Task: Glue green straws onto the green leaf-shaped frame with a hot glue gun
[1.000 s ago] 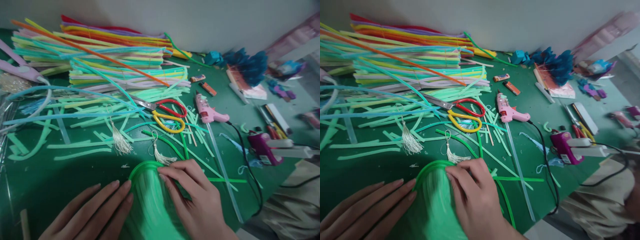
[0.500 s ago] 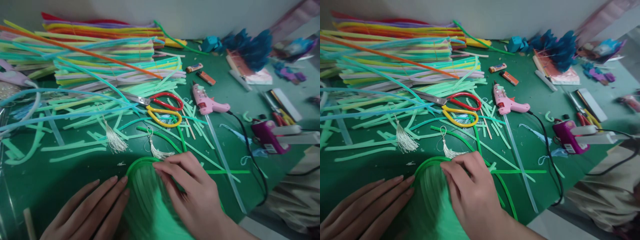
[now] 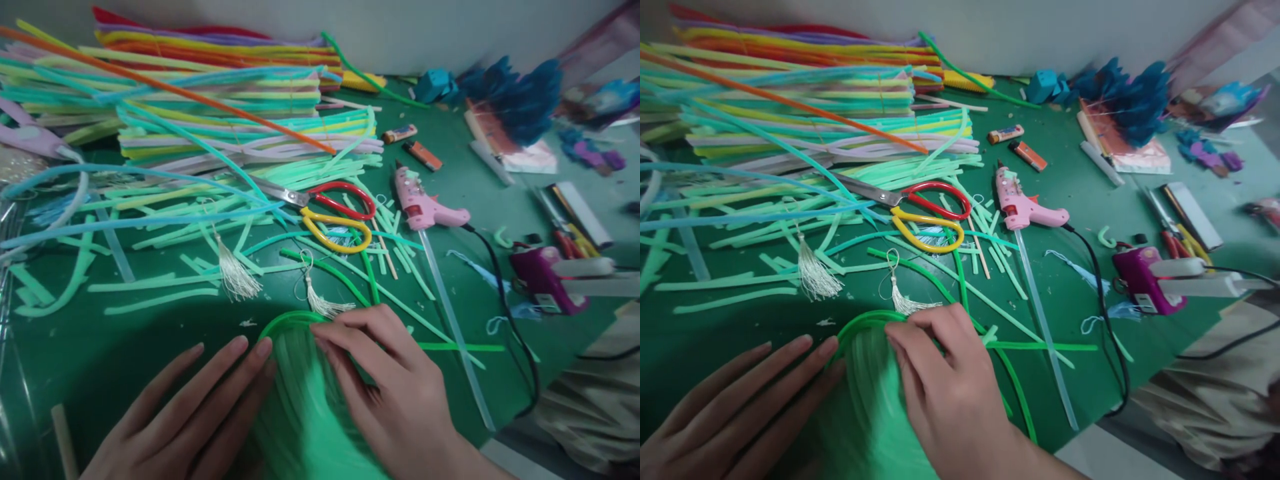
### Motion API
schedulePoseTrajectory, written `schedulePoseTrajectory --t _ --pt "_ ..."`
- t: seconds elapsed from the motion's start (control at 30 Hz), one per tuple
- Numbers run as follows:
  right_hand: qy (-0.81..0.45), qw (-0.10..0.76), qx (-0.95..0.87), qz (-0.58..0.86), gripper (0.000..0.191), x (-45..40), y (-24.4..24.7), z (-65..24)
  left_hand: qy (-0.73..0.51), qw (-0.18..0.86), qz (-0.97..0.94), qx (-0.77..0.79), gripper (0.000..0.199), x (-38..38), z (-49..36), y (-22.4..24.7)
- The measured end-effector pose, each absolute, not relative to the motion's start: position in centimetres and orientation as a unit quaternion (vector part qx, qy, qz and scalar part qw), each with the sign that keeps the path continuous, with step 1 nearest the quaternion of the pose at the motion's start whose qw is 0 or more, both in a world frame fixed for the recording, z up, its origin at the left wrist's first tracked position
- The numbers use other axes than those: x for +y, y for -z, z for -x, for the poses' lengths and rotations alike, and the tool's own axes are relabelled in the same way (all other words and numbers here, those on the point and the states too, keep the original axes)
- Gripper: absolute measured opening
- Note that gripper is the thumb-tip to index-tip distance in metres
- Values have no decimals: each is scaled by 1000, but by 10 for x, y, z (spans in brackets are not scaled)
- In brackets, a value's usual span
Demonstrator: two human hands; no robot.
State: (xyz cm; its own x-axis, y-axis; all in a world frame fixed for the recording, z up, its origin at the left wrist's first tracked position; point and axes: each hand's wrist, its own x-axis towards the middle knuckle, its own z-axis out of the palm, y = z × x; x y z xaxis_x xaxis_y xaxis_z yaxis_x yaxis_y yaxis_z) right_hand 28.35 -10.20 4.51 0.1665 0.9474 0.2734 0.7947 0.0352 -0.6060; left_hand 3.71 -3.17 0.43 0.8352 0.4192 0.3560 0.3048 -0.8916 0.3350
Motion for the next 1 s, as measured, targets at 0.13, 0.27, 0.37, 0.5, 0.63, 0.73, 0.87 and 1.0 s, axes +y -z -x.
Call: schedulePoseTrajectory --t 0.13,0.27,0.37,0.5,0.63,0.73,0.87,1.0 --pt "-121 343 -630 686 19 -104 -45 -284 -196 141 -950 199 61 -29 -39 -4" --pt "-132 341 -631 684 20 -106 -44 -284 -206 140 -950 188 68 -28 -40 -5" --pt "-136 343 -628 686 21 -107 -43 -283 -206 141 -950 186 68 -28 -41 -5" --pt "-138 342 -619 694 23 -109 -44 -284 -207 143 -949 191 67 -28 -41 -5" --pt "-139 338 -614 699 23 -113 -47 -288 -205 139 -950 191 67 -28 -41 -5" --pt "-147 339 -613 698 23 -116 -48 -290 -208 137 -950 191 65 -29 -41 -5" --pt "-155 345 -617 690 23 -118 -46 -289 -222 139 -947 186 68 -29 -41 -6" --pt "-154 346 -622 685 23 -118 -44 -287 -223 142 -948 178 69 -28 -40 -4"
